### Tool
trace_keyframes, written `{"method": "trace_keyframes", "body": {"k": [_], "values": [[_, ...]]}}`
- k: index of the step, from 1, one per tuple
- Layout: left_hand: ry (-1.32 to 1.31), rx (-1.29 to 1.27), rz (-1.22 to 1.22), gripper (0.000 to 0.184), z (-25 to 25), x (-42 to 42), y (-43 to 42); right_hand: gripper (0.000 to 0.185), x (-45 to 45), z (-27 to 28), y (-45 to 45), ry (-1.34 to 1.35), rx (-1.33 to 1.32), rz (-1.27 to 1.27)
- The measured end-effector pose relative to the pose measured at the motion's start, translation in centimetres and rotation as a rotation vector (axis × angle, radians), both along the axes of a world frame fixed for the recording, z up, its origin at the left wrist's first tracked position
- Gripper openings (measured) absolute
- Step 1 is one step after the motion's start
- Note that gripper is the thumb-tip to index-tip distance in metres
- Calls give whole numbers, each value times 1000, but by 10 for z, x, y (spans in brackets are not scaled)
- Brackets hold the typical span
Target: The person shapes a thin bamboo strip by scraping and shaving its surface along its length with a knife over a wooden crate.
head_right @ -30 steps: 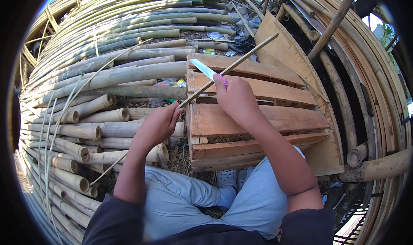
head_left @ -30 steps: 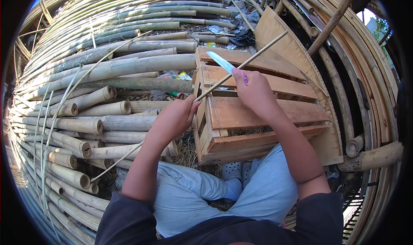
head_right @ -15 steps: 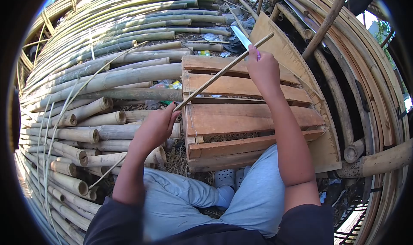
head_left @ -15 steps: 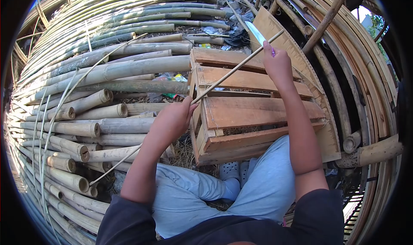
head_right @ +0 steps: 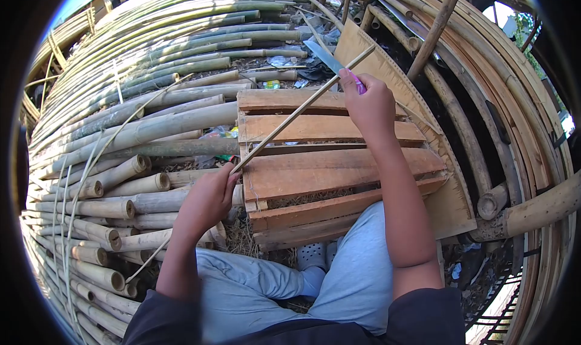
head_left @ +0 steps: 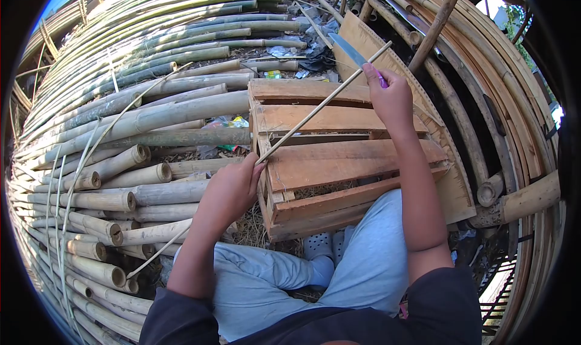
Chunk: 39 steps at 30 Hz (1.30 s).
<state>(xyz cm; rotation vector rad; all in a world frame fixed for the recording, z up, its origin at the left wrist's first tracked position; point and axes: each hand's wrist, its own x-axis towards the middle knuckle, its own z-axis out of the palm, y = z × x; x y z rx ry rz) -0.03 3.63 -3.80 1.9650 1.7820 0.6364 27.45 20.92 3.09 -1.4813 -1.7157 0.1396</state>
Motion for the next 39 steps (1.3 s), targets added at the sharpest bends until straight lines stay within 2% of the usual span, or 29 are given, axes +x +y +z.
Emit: {"method": "trace_keyframes", "body": {"k": [1, 3, 6, 13, 17, 21, 23, 25, 27, 29, 31, 34, 35, 37, 39], "values": [[-4, 1, -14, 23, -4, 0, 1, 52, 3, 3, -1, -60, 25, -56], [-57, 192, -59, 20, -13, -2, 4, 52, 3, 9, -7, -126, 53, -125], [-40, 126, -69, 19, -8, 1, 4, 53, -11, 2, -17, -147, 49, 15], [31, -1, 24, 25, 1, 6, 2, 55, -14, 21, -7, -109, -198, -39], [27, -4, 8, 27, -3, 2, 4, 56, -25, 10, -24, -180, -195, 116], [40, 18, 7, 27, -11, 2, 4, 53, -15, 30, -9, -152, -208, -87], [44, 38, 3, 27, -10, 1, 4, 52, -24, 7, -25, -184, -138, -101], [65, 51, -22, 25, -9, 1, 5, 54, -33, -5, -41, -178, -103, 153], [42, 61, -21, 24, -10, 0, 5, 54, -33, 10, -38, -195, -161, 116], [19, 65, -19, 24, -13, 0, 4, 53, -28, 29, -23, -188, -268, -60], [30, 57, -3, 23, -13, 1, 5, 53, -35, 22, -31, -223, -296, -74], [48, 57, 1, 22, -8, 3, 4, 51, -50, -12, -55, -315, -192, 166], [49, 58, -1, 22, -8, 3, 4, 51, -48, -6, -53, -314, -192, 163], [17, 85, -1, 23, -13, 1, 5, 50, -41, 19, -42, -207, -192, -30], [33, 74, -2, 23, -13, 2, 3, 49, -37, 21, -40, -253, -229, -65]]}}
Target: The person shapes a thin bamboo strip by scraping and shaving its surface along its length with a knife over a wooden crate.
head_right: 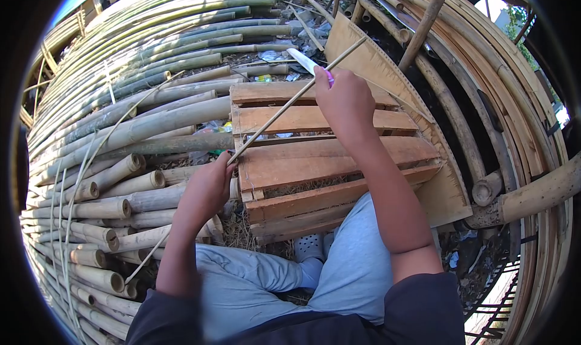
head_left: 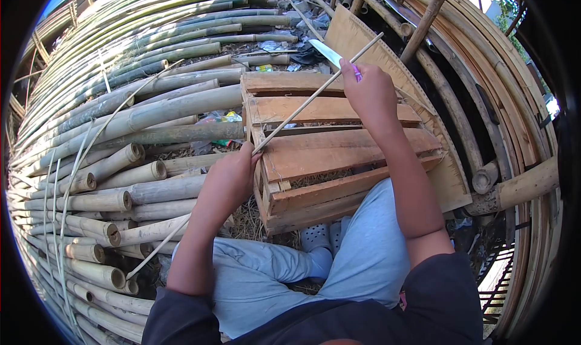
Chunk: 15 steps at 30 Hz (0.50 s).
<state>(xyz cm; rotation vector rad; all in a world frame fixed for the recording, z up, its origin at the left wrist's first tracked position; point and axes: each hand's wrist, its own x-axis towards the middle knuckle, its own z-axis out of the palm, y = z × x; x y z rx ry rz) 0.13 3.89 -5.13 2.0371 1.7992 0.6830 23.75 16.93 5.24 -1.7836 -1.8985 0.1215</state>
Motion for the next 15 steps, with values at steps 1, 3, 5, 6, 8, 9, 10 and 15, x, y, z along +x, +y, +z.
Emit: {"method": "trace_keyframes", "body": {"k": [1, 3, 5, 6, 8, 9, 10, 15], "values": [[18, 1, 0, 23, 2, 0, 1, 48, -3, -12, -4, -9, 65, 38], [27, -8, 4, 23, 3, 0, 1, 48, -12, -27, -15, 2, 84, 87], [23, -29, 7, 22, 5, 1, 1, 49, -9, -21, -12, 36, 38, 120], [32, -14, -9, 22, 5, 1, 1, 50, -6, -17, -11, 67, -22, 154], [23, -33, -1, 20, 7, 0, 1, 50, -4, -12, -11, 86, 3, 93], [9, -48, -1, 18, 8, 1, 1, 50, -4, -21, -7, 88, 58, 99], [21, -34, -30, 18, 8, 1, 2, 49, -3, -28, -4, 89, 111, 105], [77, 23, -24, 18, 8, 2, 5, 46, 0, -30, -6, 155, 146, 114]]}}
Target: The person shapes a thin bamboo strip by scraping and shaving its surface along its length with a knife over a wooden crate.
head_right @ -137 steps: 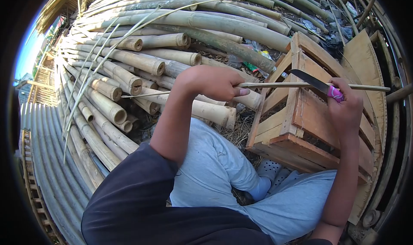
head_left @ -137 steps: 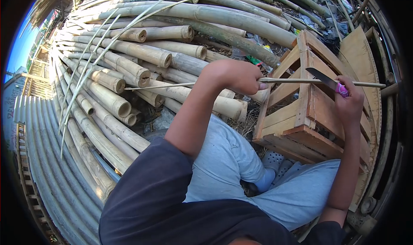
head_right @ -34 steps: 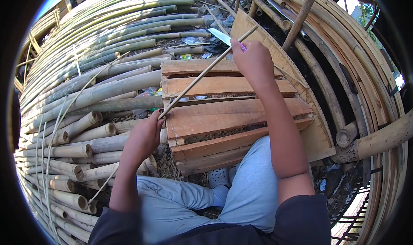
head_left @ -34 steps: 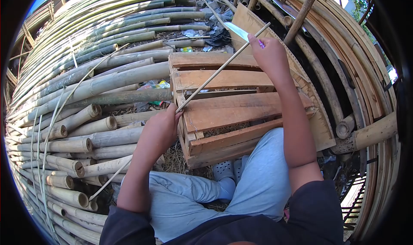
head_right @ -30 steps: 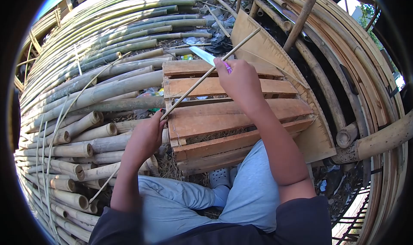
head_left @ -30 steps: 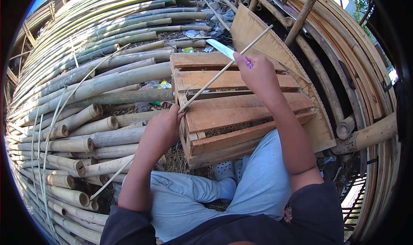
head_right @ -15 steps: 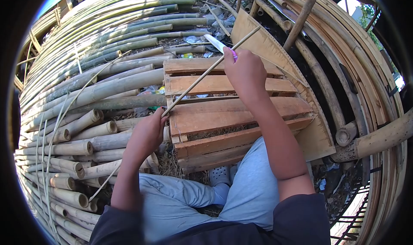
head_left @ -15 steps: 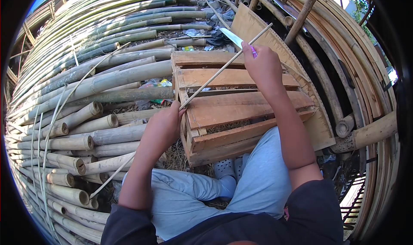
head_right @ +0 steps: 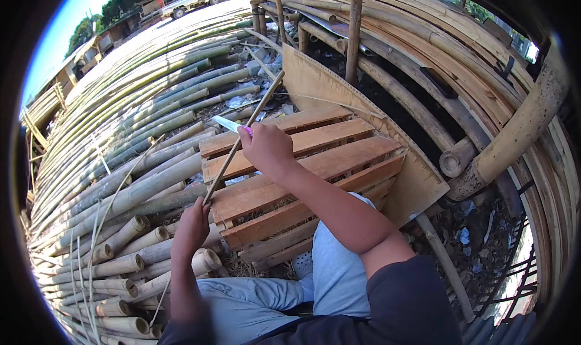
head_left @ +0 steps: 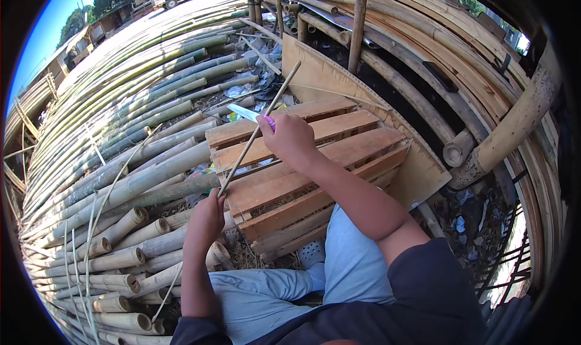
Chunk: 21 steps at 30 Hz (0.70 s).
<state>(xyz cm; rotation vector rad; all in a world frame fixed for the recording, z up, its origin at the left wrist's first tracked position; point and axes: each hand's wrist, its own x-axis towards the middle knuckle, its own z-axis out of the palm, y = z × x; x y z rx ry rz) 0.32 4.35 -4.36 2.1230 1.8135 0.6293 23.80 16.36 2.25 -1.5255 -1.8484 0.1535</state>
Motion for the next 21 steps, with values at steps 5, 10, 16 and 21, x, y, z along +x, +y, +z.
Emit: {"method": "trace_keyframes", "body": {"k": [5, 10, 16, 21], "values": [[124, -20, 68, 22, 27, 20, -8, 44, 10, -6, 8, 50, 10, 11], [208, -58, 126, 25, 51, 43, -28, 57, 17, -5, 15, 142, -187, 36], [171, -21, 109, 29, 54, 48, -33, 58, 23, -6, 17, 164, -228, 48], [159, -34, 128, 29, 53, 44, -23, 62, 34, -14, 33, 172, -131, 261]]}}
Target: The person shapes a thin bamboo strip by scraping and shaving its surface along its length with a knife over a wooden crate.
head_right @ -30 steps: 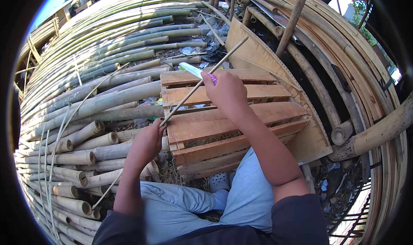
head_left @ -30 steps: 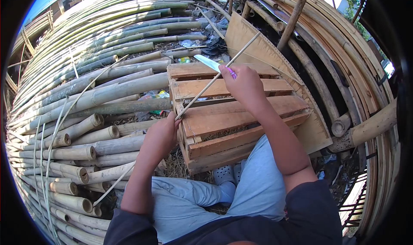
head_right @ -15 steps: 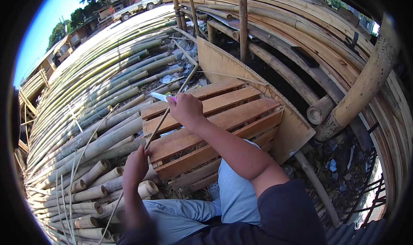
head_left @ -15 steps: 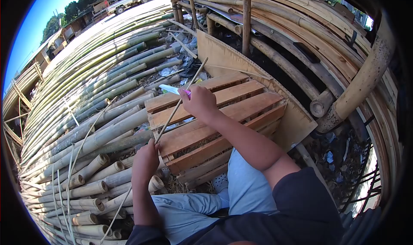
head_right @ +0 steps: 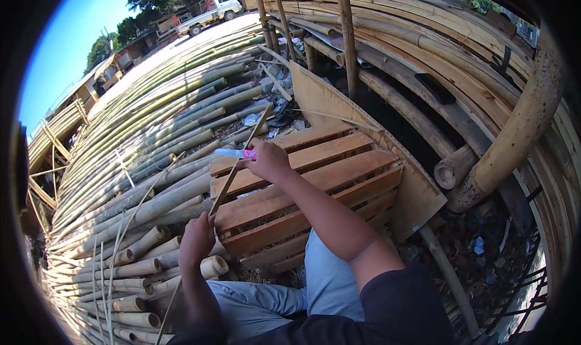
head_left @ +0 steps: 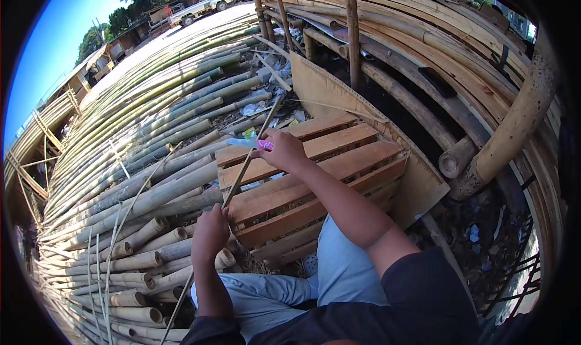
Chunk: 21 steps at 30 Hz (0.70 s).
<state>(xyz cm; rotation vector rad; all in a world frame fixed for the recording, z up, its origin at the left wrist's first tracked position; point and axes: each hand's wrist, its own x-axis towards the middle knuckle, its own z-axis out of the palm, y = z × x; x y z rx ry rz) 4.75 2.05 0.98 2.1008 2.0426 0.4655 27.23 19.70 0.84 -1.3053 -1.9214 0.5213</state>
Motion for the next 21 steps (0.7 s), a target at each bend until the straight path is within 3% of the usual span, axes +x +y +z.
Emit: {"method": "trace_keyframes", "body": {"k": [4, 6, 11, 14, 16, 21], "values": [[-26, 8, -1, 27, 1, 8, 2, 65, 13, 9, 9, -38, 20, 46], [-78, -35, 22, 27, 0, 12, 4, 62, 19, -12, 28, 69, 124, 249], [30, -102, 35, 30, 4, 16, 8, 56, 25, -15, 38, 150, 197, 351], [89, -137, 16, 31, 7, 18, 11, 48, 25, -17, 41, 84, 161, 502], [116, -145, 10, 30, 5, 17, 12, 42, 26, -12, 34, -184, 10, 583], [201, -159, 6, 29, -7, 12, 18, 46, 11, -25, 41, -310, -29, 625]]}}
